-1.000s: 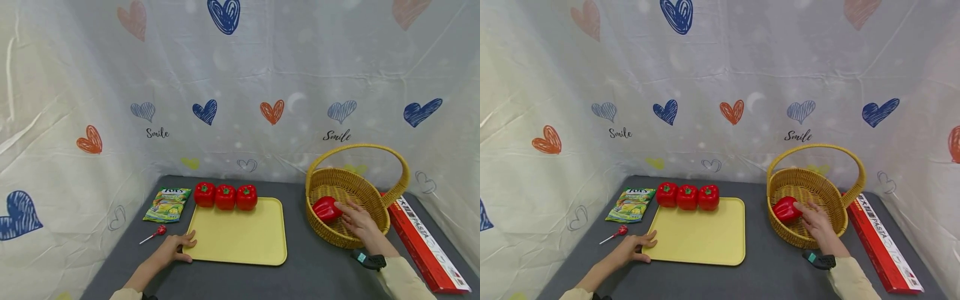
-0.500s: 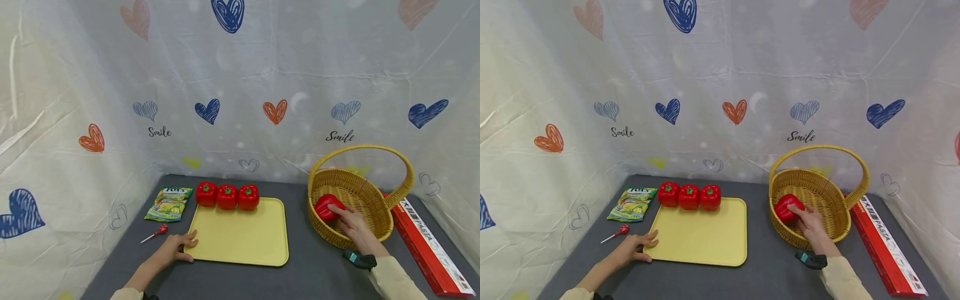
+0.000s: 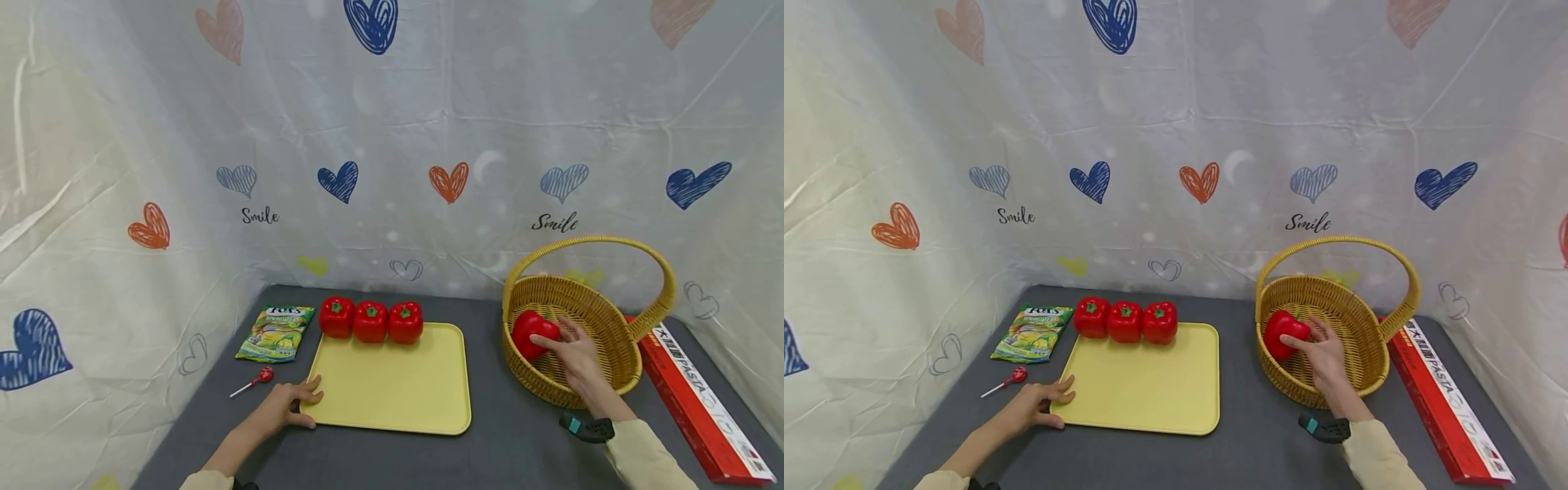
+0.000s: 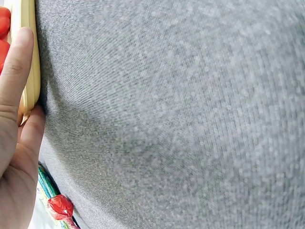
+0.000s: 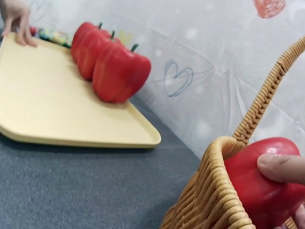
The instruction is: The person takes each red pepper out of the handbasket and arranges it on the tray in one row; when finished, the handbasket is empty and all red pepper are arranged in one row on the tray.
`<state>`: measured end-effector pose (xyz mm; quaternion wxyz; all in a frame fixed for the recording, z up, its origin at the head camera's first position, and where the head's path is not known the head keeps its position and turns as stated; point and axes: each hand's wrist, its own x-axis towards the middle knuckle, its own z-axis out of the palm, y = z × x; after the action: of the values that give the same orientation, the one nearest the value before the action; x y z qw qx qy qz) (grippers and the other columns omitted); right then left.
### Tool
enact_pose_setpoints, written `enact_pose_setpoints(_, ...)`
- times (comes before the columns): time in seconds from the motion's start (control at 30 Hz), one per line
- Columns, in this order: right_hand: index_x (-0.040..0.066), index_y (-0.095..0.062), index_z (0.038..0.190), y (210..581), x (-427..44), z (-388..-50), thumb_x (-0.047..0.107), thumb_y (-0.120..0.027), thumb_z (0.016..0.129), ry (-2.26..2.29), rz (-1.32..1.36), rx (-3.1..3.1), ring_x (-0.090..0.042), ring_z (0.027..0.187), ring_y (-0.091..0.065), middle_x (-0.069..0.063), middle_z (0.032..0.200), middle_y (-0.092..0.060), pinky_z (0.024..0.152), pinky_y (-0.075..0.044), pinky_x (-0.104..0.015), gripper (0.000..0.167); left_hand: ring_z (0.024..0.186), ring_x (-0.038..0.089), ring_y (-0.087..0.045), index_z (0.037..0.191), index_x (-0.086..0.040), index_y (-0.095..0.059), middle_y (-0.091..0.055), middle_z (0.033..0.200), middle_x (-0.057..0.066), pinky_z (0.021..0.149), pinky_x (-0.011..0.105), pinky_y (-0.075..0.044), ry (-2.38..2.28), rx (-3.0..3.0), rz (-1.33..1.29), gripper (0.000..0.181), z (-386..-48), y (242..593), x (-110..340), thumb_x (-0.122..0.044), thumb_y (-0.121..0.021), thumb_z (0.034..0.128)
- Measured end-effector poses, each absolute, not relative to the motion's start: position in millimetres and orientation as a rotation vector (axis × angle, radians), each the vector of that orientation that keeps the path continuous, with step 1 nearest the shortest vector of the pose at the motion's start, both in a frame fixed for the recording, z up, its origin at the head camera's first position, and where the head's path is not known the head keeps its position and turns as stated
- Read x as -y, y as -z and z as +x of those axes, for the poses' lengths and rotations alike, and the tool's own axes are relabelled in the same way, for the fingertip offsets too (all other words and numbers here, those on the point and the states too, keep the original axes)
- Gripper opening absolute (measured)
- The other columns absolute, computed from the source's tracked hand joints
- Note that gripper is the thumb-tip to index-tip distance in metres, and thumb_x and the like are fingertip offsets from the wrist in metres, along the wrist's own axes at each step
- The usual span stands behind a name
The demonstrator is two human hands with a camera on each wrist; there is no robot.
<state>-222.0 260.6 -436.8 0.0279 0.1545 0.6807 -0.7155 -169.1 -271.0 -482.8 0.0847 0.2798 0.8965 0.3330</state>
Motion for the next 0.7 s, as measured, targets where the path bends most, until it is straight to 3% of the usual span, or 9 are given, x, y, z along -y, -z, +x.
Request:
enact_pose_setpoints(0.1,0.008,-0.017,0.154,438.3,-260.7,-222.0,0.013,-0.076,0.083,2.180,0.422,-2.192,-0.025,0.129,-0.035,-0.018,0.153,-0.025,0.078,-0.046,-0.012,0.093,0.119,0.052,-0.043,0.116,0.010,-0.064,-0.047,0.133,0.032,0.090,0.037,-0.049,-0.986,-2.678,0.842,0.060,-168.5,482.5,270.7,-0.026,-0.080,0.0702)
enact_pose_setpoints(0.27,0.011,-0.027,0.149,440.2,-262.2,-221.7,0.008,-0.074,0.084,2.272,0.274,-2.170,-0.016,0.126,-0.037,-0.010,0.147,-0.036,0.080,-0.046,-0.011,0.081,0.119,0.053,-0.043,0.116,0.010,-0.065,-0.047,0.133,0.032,0.088,0.039,-0.050,-0.984,-2.677,0.847,0.060,-168.3,481.8,270.4,-0.027,-0.080,0.0703)
enact_pose_setpoints(0.47,0.003,-0.018,0.153,439.3,-261.8,-222.5,0.013,-0.073,0.086,2.177,0.220,-2.235,-0.026,0.139,-0.024,-0.016,0.157,-0.021,0.081,-0.043,-0.007,0.087,0.117,0.053,-0.045,0.116,0.009,-0.065,-0.047,0.131,0.034,0.085,0.036,-0.052,-0.980,-2.680,0.872,0.060,-168.6,483.3,270.5,-0.027,-0.080,0.0706)
enact_pose_setpoints(0.7,-0.001,-0.013,0.153,439.6,-271.9,-223.9,0.019,-0.068,0.090,1.961,0.144,-2.288,-0.014,0.118,-0.044,-0.024,0.153,-0.020,0.081,-0.046,-0.013,0.086,0.118,0.050,-0.045,0.116,0.009,-0.065,-0.047,0.132,0.032,0.084,0.031,-0.052,-0.979,-2.677,0.851,0.061,-170.4,485.9,271.8,-0.029,-0.080,0.0711)
